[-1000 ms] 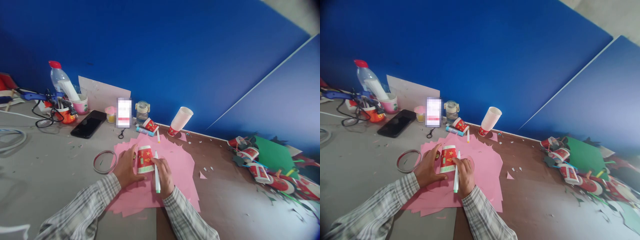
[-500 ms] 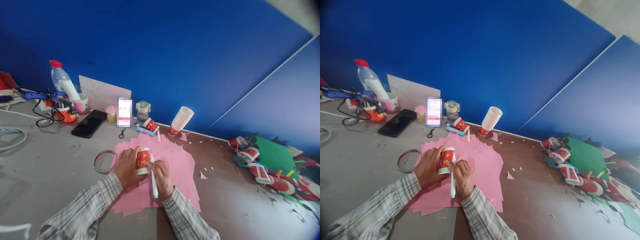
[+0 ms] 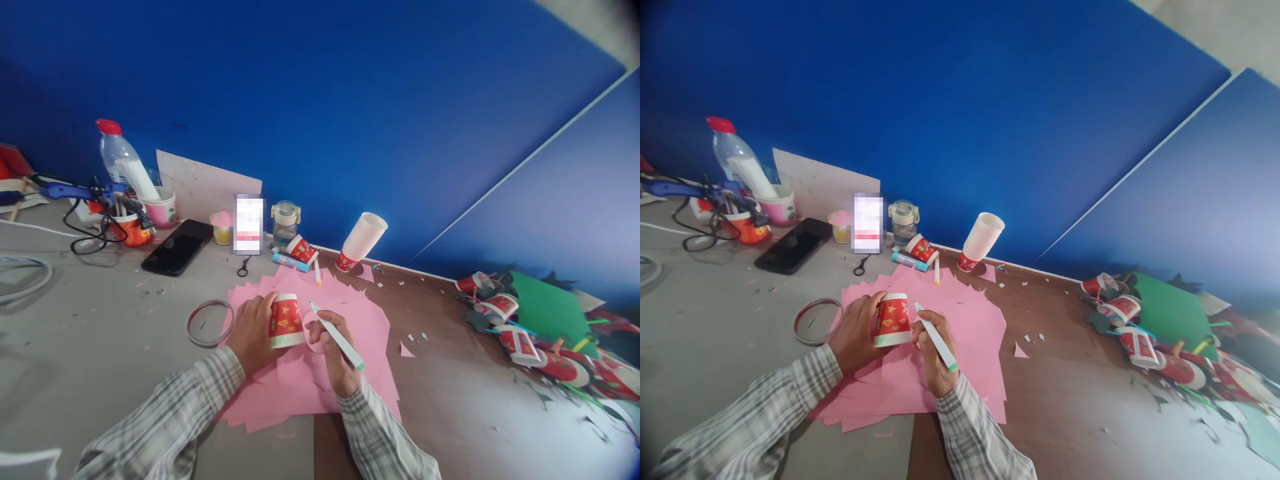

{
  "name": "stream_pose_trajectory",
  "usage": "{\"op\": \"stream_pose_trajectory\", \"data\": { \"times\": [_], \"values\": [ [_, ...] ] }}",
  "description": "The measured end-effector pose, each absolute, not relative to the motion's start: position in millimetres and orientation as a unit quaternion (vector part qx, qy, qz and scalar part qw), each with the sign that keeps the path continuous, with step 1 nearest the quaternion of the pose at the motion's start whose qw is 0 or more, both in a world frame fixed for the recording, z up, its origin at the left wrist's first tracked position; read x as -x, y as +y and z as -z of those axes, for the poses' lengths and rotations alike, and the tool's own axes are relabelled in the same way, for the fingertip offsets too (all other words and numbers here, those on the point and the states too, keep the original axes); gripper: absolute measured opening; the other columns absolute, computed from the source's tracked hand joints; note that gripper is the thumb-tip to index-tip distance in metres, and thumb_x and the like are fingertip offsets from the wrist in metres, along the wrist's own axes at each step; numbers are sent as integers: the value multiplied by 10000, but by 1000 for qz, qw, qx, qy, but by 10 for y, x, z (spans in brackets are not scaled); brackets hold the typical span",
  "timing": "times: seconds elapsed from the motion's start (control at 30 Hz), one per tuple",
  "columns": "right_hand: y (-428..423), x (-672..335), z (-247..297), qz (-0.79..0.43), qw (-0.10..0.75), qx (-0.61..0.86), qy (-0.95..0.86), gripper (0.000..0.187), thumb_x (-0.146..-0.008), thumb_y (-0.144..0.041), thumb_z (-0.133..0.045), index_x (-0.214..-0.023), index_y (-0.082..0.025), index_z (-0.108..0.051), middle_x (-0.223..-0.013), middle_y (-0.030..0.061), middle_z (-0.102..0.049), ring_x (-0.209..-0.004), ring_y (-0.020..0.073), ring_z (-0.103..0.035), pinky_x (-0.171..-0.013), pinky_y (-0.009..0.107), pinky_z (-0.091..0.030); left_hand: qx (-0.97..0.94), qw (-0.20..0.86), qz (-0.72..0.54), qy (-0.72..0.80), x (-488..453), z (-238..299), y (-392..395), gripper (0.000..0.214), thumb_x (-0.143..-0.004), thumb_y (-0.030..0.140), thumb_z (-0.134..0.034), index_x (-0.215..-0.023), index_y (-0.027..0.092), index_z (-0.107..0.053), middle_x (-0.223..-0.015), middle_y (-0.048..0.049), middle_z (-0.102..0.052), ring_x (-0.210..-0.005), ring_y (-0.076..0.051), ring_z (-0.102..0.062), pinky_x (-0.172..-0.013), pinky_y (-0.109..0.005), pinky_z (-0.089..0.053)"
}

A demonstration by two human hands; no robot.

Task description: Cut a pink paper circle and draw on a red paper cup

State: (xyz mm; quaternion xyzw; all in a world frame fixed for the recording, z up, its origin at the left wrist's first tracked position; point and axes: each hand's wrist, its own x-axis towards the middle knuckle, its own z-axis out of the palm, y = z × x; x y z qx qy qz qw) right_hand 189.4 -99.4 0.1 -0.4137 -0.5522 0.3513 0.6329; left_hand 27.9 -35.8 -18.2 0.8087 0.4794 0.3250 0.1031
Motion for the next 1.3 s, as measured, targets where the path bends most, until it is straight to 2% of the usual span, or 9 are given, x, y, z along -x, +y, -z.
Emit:
{"op": "stream_pose_trajectory", "data": {
  "times": [0.1,0.37,0.77,1.3],
  "values": [
    [-974,-1871,38,-384,653,382,-529,269,-831,-401,-481,-987,-212,-593,-598,-11,-554,-577,195,-534,-674,414,-476,-803,103,-330,486,-286,176,-362,799,-512,531,-632,-1164,190,-320,-893,-50,-519,-828,-261,-506,-760,-433,-432],
    [-945,-1870,148,-382,660,426,-486,262,-820,-418,-500,-853,-193,-631,-478,-47,-486,-442,152,-472,-486,293,-424,-801,97,-344,481,-293,179,-365,797,-520,533,-639,-1171,213,-309,-896,-51,-525,-817,-268,-521,-746,-437,-432],
    [-956,-1859,121,-360,649,439,-507,283,-834,-417,-476,-877,-176,-618,-485,-42,-501,-454,155,-479,-482,287,-418,-804,88,-335,484,-295,165,-375,801,-530,612,-596,-1147,164,-348,-877,-66,-535,-824,-255,-513,-762,-425,-438],
    [-943,-1862,144,-349,644,450,-511,282,-838,-423,-462,-876,-186,-610,-483,-46,-492,-446,156,-468,-475,294,-420,-803,86,-340,482,-298,165,-373,818,-524,610,-603,-1170,194,-321,-909,-66,-532,-834,-273,-512,-756,-436,-428]
  ]
}}
